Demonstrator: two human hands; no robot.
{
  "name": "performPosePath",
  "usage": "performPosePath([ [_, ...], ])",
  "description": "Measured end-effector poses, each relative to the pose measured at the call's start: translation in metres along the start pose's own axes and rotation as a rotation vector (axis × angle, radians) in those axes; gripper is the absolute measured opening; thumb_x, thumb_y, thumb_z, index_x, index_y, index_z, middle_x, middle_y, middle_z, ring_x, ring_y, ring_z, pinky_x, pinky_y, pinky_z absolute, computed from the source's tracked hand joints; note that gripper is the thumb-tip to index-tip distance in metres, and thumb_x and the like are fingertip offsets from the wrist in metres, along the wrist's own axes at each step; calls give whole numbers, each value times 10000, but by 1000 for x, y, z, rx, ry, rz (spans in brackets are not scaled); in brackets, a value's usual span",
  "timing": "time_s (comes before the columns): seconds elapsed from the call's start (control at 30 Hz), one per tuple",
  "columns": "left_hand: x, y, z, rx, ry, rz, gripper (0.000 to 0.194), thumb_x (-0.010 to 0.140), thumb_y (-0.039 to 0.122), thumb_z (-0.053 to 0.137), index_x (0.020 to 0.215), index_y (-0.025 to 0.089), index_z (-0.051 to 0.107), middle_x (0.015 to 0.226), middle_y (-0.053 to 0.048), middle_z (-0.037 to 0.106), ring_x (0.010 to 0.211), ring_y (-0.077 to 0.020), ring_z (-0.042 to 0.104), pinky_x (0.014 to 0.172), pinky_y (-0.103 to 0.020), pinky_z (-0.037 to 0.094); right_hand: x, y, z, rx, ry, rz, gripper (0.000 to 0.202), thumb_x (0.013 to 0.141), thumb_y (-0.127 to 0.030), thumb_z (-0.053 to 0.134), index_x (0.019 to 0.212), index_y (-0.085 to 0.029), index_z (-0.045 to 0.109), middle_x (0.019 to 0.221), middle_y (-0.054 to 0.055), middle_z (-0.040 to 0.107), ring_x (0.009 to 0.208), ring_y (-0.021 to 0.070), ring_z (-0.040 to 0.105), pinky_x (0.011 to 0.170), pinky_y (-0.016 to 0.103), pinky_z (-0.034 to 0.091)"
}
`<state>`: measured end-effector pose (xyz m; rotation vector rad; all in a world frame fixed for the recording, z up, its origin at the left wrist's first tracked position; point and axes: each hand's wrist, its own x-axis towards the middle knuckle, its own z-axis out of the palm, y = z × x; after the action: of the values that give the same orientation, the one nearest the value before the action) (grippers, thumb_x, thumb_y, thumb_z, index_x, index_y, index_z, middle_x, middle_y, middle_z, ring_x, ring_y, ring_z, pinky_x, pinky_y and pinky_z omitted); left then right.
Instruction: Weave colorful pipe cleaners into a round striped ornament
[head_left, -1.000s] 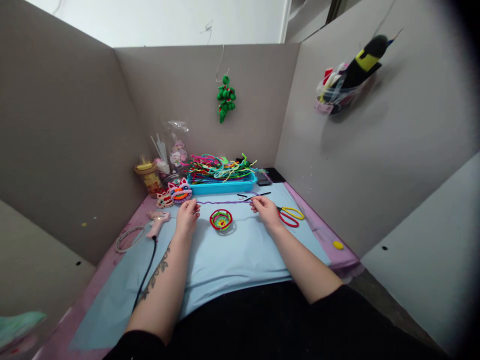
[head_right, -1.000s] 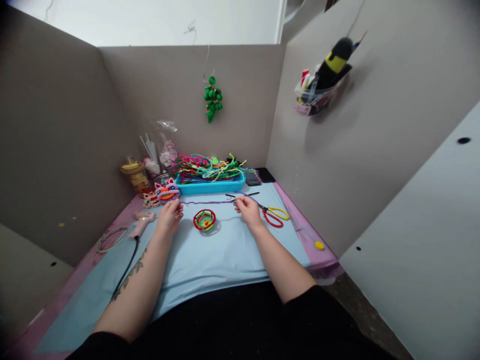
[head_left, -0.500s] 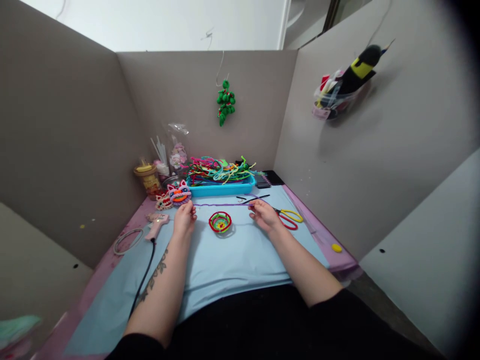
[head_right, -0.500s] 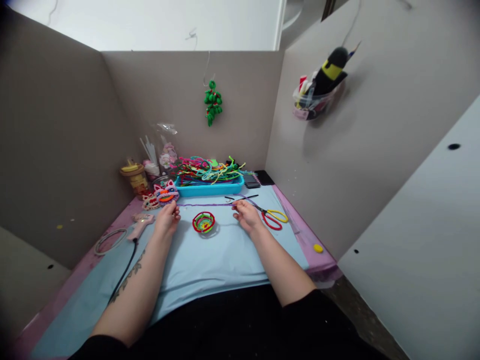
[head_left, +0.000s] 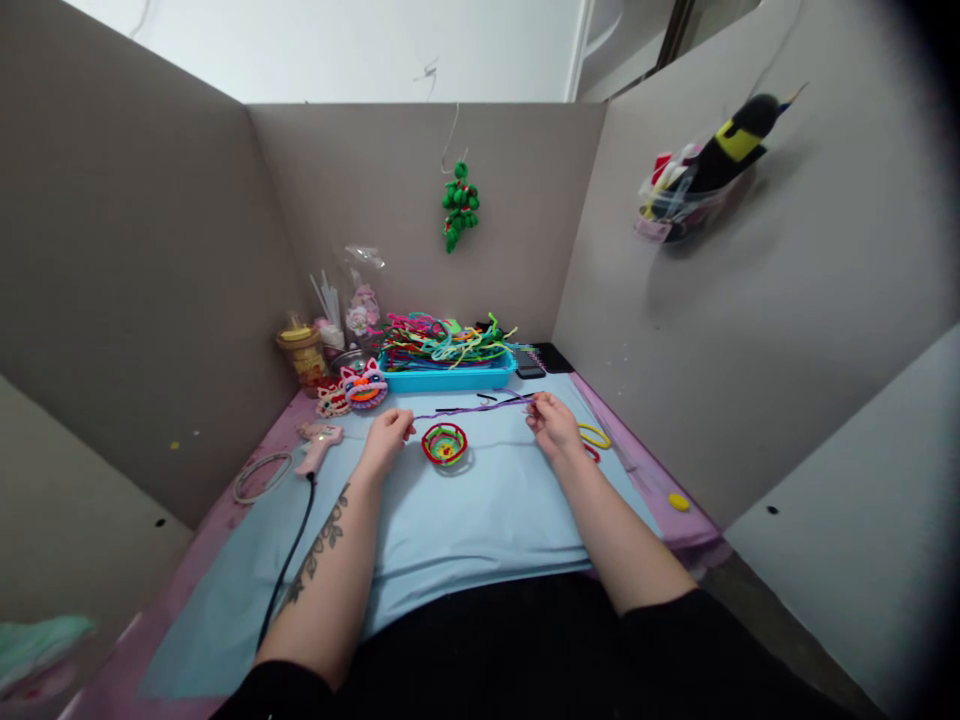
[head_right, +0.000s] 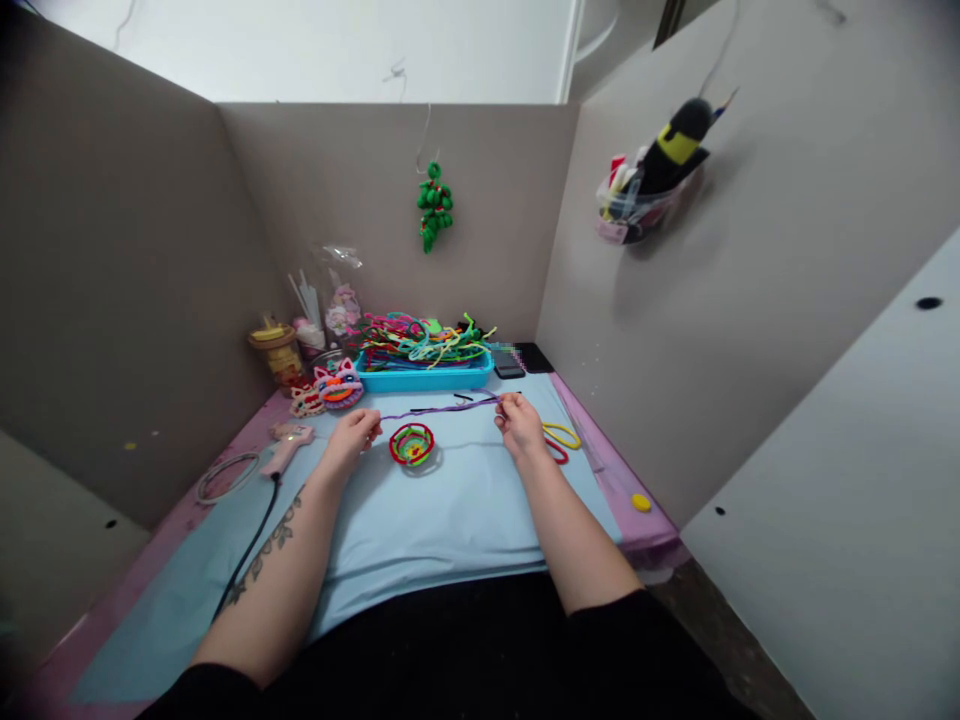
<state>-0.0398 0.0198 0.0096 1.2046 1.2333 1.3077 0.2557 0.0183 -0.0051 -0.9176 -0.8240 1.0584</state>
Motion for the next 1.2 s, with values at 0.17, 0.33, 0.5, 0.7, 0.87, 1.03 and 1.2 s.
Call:
performPosePath([
  [0.17,2,1,1,-83,51,-77,268,666,362,635,533,161,519,438,23,455,361,-62,331,353,-175,176,-3,0,3,-62,-34,-115,321,653,-480,656,719,-220,479,563,-43,454,504,97,428,479,234,350],
  [0.33,5,-2,-2,-63,152,-4,290,720,398,586,545,180,508,459,25,446,387,-84,334,391,-194,199,-8,1,8,-35,-99,-113,331,646,-489,671,723,-214,504,567,-43,462,501,86,413,485,230,339],
  [0.5,2,-6,-3,347,136,328,225,731,280,597,525,195,565,514,-19,557,507,-136,447,503,-215,282,-2,-1,0,-31,-44,-119,335,648,-482,677,721,-209,499,548,-50,468,487,81,422,468,220,341],
  [0.7,-17,13,5,296,-164,328,303,796,368,529,555,189,570,455,10,486,458,-121,415,493,-230,294,12,-3,-14,96,112,-71,331,557,-387,738,697,-199,504,513,-63,470,468,65,417,413,176,305],
  [0.87,-21,21,7,-66,-217,179,325,770,437,526,585,174,486,454,37,453,391,-70,333,409,-204,219,14,0,-13,109,113,-9,301,509,-325,746,663,-184,528,504,-61,482,460,59,421,388,161,294],
  [1.03,-21,26,6,-349,-236,75,301,714,436,581,637,180,442,457,73,401,355,-38,257,377,-178,167,10,3,-7,100,63,-1,262,524,-291,740,643,-179,535,504,-58,488,460,55,434,385,152,297],
  [1.2,-17,22,6,-135,-197,52,315,702,456,599,649,158,510,492,45,471,381,-43,315,383,-180,185,9,-2,-10,151,50,-34,269,554,-304,749,673,-182,541,529,-55,523,475,56,467,395,147,323],
])
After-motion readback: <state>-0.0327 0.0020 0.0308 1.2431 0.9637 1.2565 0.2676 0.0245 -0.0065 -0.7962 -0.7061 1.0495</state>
